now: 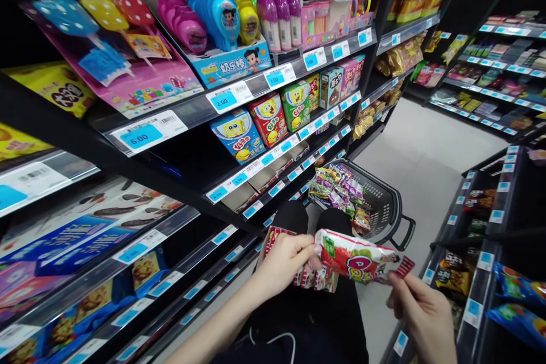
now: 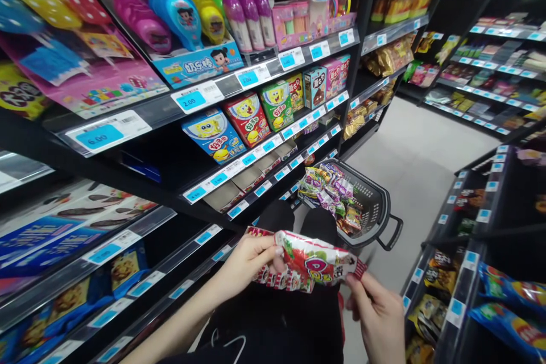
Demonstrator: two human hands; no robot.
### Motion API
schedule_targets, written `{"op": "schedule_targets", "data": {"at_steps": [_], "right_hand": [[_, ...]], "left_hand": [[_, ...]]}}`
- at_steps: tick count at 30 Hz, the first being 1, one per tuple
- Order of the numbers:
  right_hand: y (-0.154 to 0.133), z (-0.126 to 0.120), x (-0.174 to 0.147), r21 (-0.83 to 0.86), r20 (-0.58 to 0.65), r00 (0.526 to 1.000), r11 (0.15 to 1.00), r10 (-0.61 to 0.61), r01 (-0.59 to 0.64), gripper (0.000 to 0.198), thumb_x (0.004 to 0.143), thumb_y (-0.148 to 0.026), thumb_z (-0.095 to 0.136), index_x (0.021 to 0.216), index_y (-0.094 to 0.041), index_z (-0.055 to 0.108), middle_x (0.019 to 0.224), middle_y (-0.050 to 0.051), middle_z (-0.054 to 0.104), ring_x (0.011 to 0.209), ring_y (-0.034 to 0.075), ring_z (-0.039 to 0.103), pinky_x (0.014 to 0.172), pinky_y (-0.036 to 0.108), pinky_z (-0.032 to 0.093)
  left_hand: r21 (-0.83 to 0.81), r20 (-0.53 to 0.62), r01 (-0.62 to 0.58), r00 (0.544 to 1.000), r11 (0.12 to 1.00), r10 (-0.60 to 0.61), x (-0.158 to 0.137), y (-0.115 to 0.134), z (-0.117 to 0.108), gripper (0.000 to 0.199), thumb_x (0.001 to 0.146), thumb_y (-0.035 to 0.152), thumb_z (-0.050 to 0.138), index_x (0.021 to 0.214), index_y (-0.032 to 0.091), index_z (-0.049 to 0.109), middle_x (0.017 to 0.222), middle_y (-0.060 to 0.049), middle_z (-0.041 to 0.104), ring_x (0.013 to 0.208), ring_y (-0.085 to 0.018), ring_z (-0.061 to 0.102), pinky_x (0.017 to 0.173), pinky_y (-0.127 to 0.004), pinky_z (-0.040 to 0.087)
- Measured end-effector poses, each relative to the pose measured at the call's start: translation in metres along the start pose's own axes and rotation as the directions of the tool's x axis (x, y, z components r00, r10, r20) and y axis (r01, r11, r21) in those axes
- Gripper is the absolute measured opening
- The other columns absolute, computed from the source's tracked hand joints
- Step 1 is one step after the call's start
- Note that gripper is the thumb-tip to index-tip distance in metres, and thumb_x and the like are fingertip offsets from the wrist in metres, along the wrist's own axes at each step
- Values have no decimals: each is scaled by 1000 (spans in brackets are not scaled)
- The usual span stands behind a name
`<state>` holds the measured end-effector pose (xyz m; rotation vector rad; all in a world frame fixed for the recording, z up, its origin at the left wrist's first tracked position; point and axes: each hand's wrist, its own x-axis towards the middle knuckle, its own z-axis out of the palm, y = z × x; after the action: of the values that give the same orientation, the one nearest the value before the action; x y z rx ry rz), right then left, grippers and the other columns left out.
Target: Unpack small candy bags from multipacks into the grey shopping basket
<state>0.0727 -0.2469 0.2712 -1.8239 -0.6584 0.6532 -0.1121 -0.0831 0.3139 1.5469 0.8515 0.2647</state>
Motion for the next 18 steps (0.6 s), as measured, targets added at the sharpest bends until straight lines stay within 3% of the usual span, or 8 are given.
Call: {"op": "schedule_targets", "data": {"at_steps": [3, 5, 8, 11, 16, 18], "right_hand": [[4, -7, -1, 90, -32, 988, 984, -150, 152, 40, 74, -56, 65, 82, -19, 78, 79, 9, 76, 73, 24, 70, 66, 29, 54], [5, -6, -5, 238, -42, 981, 951, -190, 195, 56, 70, -68, 61, 92, -18, 77, 94, 13, 75, 88, 31, 69, 74, 35, 54], [7, -1, -11, 294, -74, 995, 952, -69, 88, 46, 63, -58, 75, 85, -18, 77, 88, 11, 75, 77, 28, 70, 65, 32, 55], [8, 6, -14, 257, -138, 985, 964, 101, -62, 37, 61, -39, 82, 91, -18, 73, 84, 8, 75, 64, 20, 67, 55, 26, 54], [4, 12, -11, 354, -190, 975, 934, 118, -45, 51, 62, -34, 82, 107, -20, 65, 89, 7, 75, 71, 18, 69, 60, 23, 56], [2, 13, -10, 413, -186, 974, 910, 129, -42, 58, 64, -33, 82, 117, -22, 59, 85, 5, 75, 68, 17, 69, 60, 23, 57]], "left_hand": [[-125, 33, -82, 996, 989, 86, 1, -5, -2, 30, 83, 37, 54, 88, 14, 73, 92, -8, 73, 78, -20, 65, 69, -25, 48], [-265, -21, -93, 996, 960, 91, 2, -13, 1, 35, 81, 41, 55, 91, 13, 73, 87, -8, 73, 76, -20, 64, 66, -26, 47], [-423, -96, -33, 995, 905, -8, 3, -19, 11, 33, 72, 41, 69, 83, 10, 71, 62, -4, 68, 53, -13, 56, 54, -22, 42], [-509, -97, 9, 993, 861, -68, 3, -15, 21, 41, 58, 27, 82, 90, 13, 63, 56, 2, 64, 48, -9, 53, 52, -20, 40], [-540, -131, 8, 987, 841, -94, 3, -7, 23, 62, 58, 20, 82, 113, 14, 54, 53, 5, 64, 50, -10, 56, 55, -20, 42], [-529, -125, 20, 987, 848, -101, 3, -6, 22, 58, 59, 19, 81, 112, 13, 58, 54, 5, 65, 51, -10, 57, 56, -20, 43]]}}
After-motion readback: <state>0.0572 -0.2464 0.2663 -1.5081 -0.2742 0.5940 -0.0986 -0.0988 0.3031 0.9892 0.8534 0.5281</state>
